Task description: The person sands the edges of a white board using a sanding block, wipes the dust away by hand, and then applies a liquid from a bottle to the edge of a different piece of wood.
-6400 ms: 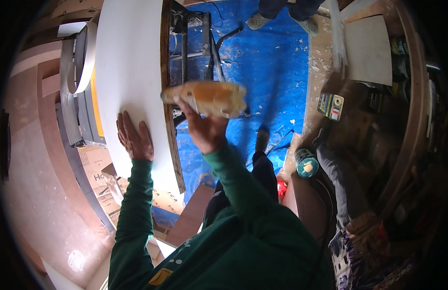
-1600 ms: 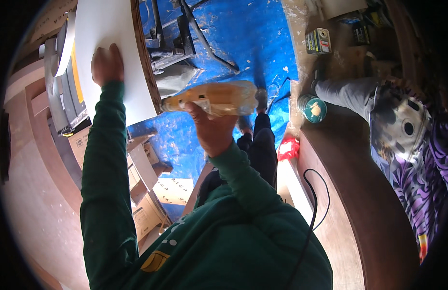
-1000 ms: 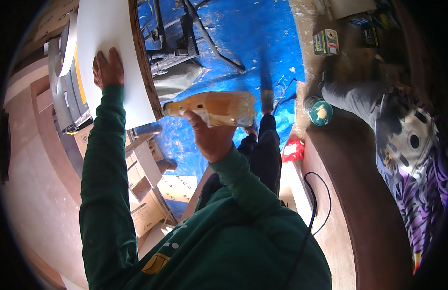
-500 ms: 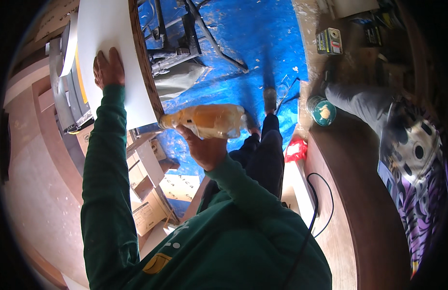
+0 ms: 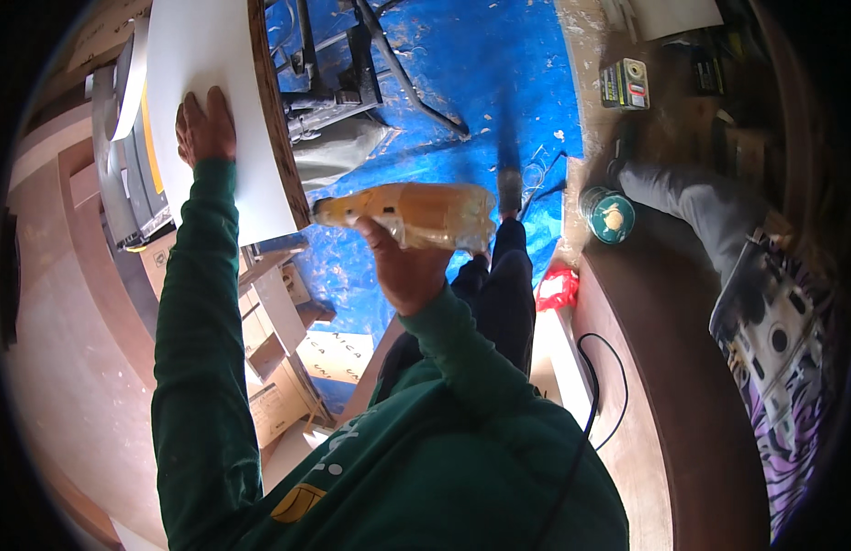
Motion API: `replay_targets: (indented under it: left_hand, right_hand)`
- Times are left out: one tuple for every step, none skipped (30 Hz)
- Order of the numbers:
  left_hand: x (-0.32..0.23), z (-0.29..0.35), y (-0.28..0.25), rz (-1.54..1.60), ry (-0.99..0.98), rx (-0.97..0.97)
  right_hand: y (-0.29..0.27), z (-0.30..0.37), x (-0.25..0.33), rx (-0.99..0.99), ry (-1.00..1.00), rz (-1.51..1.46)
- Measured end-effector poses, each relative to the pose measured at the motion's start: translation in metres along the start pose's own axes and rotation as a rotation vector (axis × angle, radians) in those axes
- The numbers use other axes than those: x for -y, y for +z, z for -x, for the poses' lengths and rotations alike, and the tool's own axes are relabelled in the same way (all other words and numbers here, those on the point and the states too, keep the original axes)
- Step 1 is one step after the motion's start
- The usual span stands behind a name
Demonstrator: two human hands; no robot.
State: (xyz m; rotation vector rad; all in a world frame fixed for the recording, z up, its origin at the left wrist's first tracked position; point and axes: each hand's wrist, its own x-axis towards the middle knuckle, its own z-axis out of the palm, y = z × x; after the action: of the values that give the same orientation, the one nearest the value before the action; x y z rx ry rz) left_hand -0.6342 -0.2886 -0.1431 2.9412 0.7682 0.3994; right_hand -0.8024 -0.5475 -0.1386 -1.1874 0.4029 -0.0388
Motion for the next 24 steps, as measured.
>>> replay_targets:
  left_hand:
    - [-0.001, 0.002, 0.001, -0.003, -0.006, 0.002]
    - [-0.003, 0.003, 0.002, 0.001, -0.004, -0.003]
    - [-0.005, 0.002, 0.004, 0.008, 0.002, -0.013]
    - [-0.005, 0.003, 0.003, 0.01, 0.001, -0.015]
    - [-0.005, 0.005, 0.003, 0.013, 0.007, -0.011]
    - [-0.004, 0.008, 0.003, 0.012, 0.008, -0.006]
    - [-0.003, 0.01, 0.002, 0.01, 0.004, -0.006]
    - [-0.002, 0.011, 0.001, 0.012, 0.016, -0.017]
    - [-0.001, 0.014, 0.002, 0.012, 0.029, -0.023]
    - [0.0, 0.017, 0.002, 0.007, 0.025, -0.019]
    - [0.001, 0.019, 0.003, 0.006, 0.022, -0.005]
    - [-0.001, 0.017, 0.003, 0.01, 0.025, -0.001]
    - [-0.002, 0.017, 0.003, 0.01, 0.025, -0.008]
    - [-0.003, 0.017, 0.002, 0.014, 0.038, -0.017]
    - [-0.002, 0.022, 0.002, 0.014, 0.051, -0.013]
    - [-0.002, 0.024, 0.004, 0.016, 0.052, -0.008]
    - [-0.001, 0.026, 0.005, 0.007, 0.047, -0.004]
    - [0.001, 0.022, 0.003, -0.006, 0.044, -0.015]
    - [0.003, 0.021, 0.005, -0.006, 0.044, -0.021]
    - [0.006, 0.022, 0.006, -0.003, 0.049, -0.023]
    - [0.007, 0.028, 0.005, -0.005, 0.047, -0.017]
    - [0.007, 0.029, 0.005, -0.009, 0.041, -0.014]
    - [0.006, 0.028, 0.005, -0.002, 0.038, -0.007]
    - [0.005, 0.031, 0.004, 0.002, 0.037, 0.005]
  right_hand:
    - [0.003, 0.003, -0.002, 0.004, 0.004, 0.003]
    - [0.007, 0.007, -0.005, 0.019, -0.081, 0.059]
    - [0.011, 0.008, -0.01, 0.032, -0.173, 0.113]
    - [0.014, 0.007, -0.014, -0.072, -0.05, 0.038]
    - [0.007, 0.0, -0.017, -0.065, 0.054, -0.014]
    - [0.001, -0.008, -0.015, -0.052, 0.072, -0.07]
    - [-0.003, -0.013, -0.013, -0.038, 0.091, -0.125]
    - [-0.003, -0.011, -0.01, -0.034, 0.093, -0.125]
    - [-0.001, -0.005, -0.002, -0.003, 0.055, -0.111]
    - [-0.001, -0.001, 0.002, 0.029, 0.018, -0.099]
    - [-0.001, 0.001, -0.001, 0.031, 0.026, -0.098]
    - [0.001, 0.0, -0.004, 0.057, 0.029, -0.096]
    - [0.003, -0.003, -0.005, 0.083, 0.032, -0.094]
    - [0.0, -0.01, -0.005, 0.14, -0.018, 0.055]
    - [0.003, -0.016, -0.008, 0.137, -0.01, 0.054]
    - [0.009, -0.026, -0.01, 0.126, 0.012, -0.032]
    - [0.011, -0.03, -0.011, 0.113, 0.033, -0.118]
    - [0.009, -0.029, -0.014, 0.148, 0.015, -0.056]
    - [0.004, -0.024, -0.014, 0.151, 0.011, -0.059]
    - [-0.003, -0.014, -0.011, 0.242, -0.013, 0.072]
    - [-0.01, -0.004, -0.007, 0.335, -0.027, 0.208]
    - [-0.013, 0.002, -0.006, 0.332, 0.023, 0.191]
    - [-0.014, 0.002, -0.008, 0.337, 0.03, 0.193]
    - [-0.011, -0.001, -0.006, 0.324, 0.06, 0.239]
